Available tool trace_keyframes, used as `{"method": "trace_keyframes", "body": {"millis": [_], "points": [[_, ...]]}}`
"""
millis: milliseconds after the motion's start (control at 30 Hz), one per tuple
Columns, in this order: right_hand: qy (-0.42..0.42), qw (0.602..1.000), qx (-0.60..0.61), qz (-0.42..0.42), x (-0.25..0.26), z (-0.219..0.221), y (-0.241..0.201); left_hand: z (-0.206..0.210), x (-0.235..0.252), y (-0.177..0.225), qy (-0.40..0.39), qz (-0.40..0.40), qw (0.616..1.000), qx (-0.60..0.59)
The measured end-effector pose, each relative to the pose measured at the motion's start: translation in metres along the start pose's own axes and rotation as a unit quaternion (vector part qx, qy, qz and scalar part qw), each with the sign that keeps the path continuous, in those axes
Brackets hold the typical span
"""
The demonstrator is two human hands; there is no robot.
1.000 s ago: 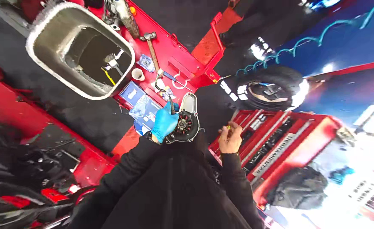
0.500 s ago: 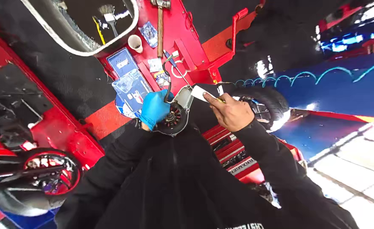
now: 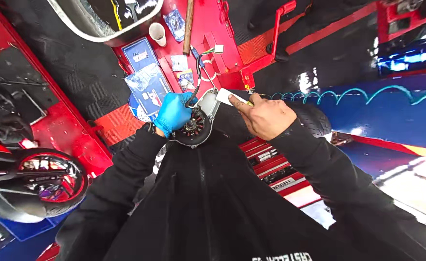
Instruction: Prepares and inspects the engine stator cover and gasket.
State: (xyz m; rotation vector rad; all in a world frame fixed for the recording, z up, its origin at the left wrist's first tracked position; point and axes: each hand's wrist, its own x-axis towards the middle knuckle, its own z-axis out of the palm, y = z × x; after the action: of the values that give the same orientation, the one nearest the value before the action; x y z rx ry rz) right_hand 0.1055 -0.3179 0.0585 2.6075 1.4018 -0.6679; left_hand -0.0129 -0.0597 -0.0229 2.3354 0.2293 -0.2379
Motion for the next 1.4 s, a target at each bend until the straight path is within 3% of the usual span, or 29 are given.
{"method": "trace_keyframes", "body": {"millis": [733, 967, 1133, 1400], "points": [[0.003, 1.0, -0.004, 0.006, 0.011, 0.015, 0.001, 0.001, 0.014, -0.007, -0.018, 0.107, 0.993, 0.052], [0.032, 0.998, -0.007, -0.059, 0.014, 0.022, 0.024, -0.001, 0.016, -0.013, -0.024, 0.138, 0.989, 0.053], [0.0, 0.988, -0.029, -0.15, 0.028, 0.015, 0.056, -0.004, 0.018, -0.013, -0.04, 0.149, 0.987, 0.044], [-0.008, 0.976, -0.058, -0.209, 0.037, 0.012, 0.075, -0.004, 0.019, -0.016, -0.051, 0.179, 0.981, 0.055]]}}
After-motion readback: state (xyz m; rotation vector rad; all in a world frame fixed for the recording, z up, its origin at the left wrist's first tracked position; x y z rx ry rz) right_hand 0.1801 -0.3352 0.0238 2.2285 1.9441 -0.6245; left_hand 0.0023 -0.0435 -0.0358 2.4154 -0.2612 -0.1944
